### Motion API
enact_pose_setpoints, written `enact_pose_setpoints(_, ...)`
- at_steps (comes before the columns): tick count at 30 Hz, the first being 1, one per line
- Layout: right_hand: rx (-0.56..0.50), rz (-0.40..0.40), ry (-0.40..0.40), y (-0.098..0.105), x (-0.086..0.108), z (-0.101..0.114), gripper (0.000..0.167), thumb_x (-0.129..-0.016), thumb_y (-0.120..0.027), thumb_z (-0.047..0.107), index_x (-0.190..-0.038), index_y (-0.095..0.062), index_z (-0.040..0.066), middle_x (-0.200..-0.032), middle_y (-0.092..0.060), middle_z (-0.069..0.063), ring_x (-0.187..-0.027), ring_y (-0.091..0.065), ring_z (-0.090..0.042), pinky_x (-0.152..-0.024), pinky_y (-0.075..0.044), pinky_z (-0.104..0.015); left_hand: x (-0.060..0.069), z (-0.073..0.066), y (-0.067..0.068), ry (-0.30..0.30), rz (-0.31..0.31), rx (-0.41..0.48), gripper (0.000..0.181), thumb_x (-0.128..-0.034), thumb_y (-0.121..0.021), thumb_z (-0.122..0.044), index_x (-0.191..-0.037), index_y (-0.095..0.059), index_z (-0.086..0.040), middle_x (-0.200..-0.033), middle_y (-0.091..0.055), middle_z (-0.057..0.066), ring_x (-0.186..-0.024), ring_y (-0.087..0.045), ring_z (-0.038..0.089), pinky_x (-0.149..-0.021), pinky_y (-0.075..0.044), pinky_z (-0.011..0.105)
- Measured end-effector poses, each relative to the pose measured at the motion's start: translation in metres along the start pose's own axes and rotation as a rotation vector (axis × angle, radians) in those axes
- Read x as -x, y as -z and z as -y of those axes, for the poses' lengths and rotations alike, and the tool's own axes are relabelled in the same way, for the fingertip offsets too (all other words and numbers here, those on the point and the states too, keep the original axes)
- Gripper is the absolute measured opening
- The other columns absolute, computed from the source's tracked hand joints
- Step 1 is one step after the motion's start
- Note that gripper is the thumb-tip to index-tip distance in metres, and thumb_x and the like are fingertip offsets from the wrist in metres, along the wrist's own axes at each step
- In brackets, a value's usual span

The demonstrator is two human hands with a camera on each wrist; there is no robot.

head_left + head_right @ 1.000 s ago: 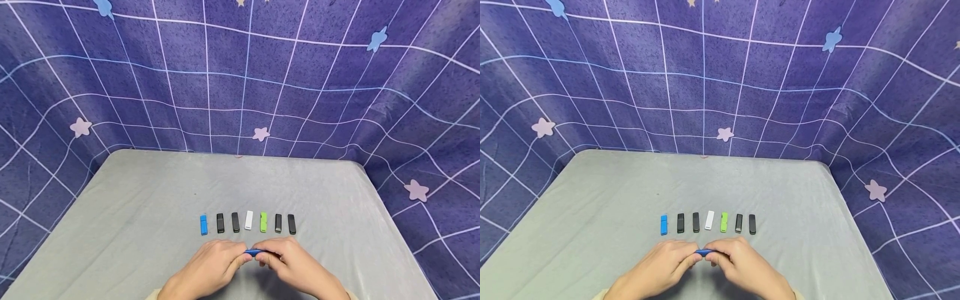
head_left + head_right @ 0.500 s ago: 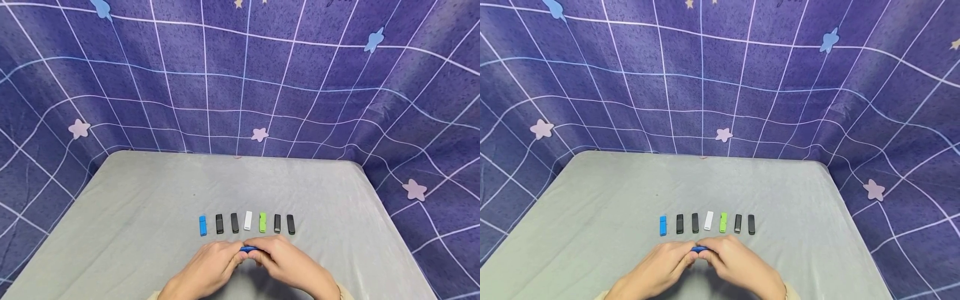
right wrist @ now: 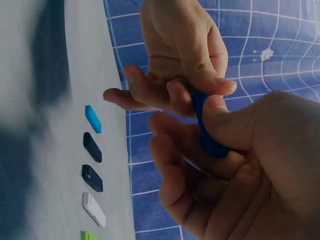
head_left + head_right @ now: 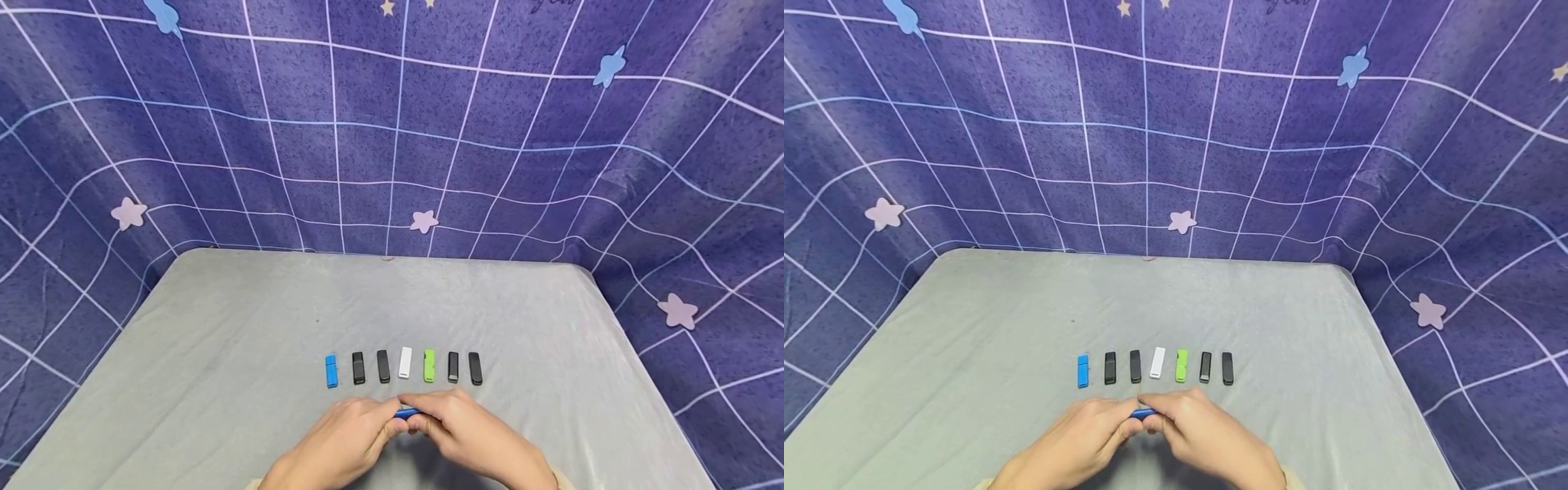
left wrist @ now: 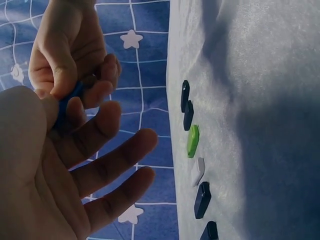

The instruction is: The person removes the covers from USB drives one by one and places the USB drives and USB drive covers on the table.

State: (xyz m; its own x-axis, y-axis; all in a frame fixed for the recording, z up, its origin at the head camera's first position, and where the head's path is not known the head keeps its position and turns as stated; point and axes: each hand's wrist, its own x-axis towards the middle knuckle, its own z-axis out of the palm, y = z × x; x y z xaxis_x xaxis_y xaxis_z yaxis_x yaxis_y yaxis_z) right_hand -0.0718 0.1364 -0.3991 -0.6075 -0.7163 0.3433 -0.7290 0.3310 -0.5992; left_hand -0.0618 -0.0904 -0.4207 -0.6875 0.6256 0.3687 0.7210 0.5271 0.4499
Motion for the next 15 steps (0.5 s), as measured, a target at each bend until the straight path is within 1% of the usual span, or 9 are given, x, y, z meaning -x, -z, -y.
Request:
enact_pose_setpoints(2, 0.020, -0.017, 0.004, -0.0008, 0.0001, 0.0022, 0.011, -0.106, -0.058, 0.014, -0.105, -0.069, 0.017, -0.081, -0.064, 0.012, -0.075, -0.054, 0.009, -0.070, -0.045, -0.004, -0.0006, -0.0009, -0.0011, -0.006, -0.012, -0.012, 0.029, -0.1066, -0.054, -0.033, -0.079, -0.049, -0.025, -0.066, -0.032, -0.019, -0.060, -0.035, -0.005, -0.057, -0.030, 0.010)
enact_pose_setpoints(3, 0.033, -0.023, 0.004, -0.0012, 0.0003, 0.0032, 0.012, -0.106, -0.059, 0.015, -0.099, -0.068, 0.019, -0.079, -0.062, 0.014, -0.074, -0.051, 0.010, -0.068, -0.044, -0.003, -0.0009, -0.0014, -0.0016, -0.011, -0.017, -0.020, 0.032, -0.1069, -0.054, -0.033, -0.077, -0.047, -0.024, -0.065, -0.031, -0.019, -0.059, -0.034, -0.006, -0.056, -0.028, 0.009)
enact_pose_setpoints(6, 0.048, -0.029, -0.009, -0.0012, 0.0014, 0.0056, 0.018, -0.106, -0.058, 0.020, -0.090, -0.067, 0.021, -0.072, -0.055, 0.016, -0.067, -0.043, 0.013, -0.062, -0.039, -0.001, -0.0022, -0.0033, -0.0016, -0.030, -0.024, -0.028, 0.037, -0.1076, -0.053, -0.031, -0.073, -0.042, -0.024, -0.063, -0.029, -0.020, -0.057, -0.030, -0.008, -0.054, -0.024, 0.008)
enact_pose_setpoints(9, 0.043, -0.030, -0.011, -0.0001, 0.0023, 0.0062, 0.023, -0.107, -0.058, 0.024, -0.084, -0.063, 0.023, -0.069, -0.047, 0.018, -0.064, -0.037, 0.014, -0.058, -0.035, 0.000, -0.0036, -0.0045, 0.0004, -0.059, -0.019, -0.018, 0.040, -0.1084, -0.052, -0.029, -0.071, -0.040, -0.023, -0.062, -0.029, -0.019, -0.057, -0.027, -0.010, -0.053, -0.022, 0.006)
enact_pose_setpoints(15, 0.031, 0.009, 0.020, 0.0046, 0.0036, 0.0080, 0.028, -0.108, -0.055, 0.026, -0.080, -0.058, 0.024, -0.064, -0.036, 0.017, -0.060, -0.028, 0.016, -0.054, -0.030, 0.000, -0.0018, -0.0015, 0.0070, -0.112, -0.007, 0.071, 0.041, -0.1081, -0.054, -0.024, -0.071, -0.038, -0.022, -0.064, -0.027, -0.016, -0.058, -0.023, -0.011, -0.053, -0.021, 0.004)
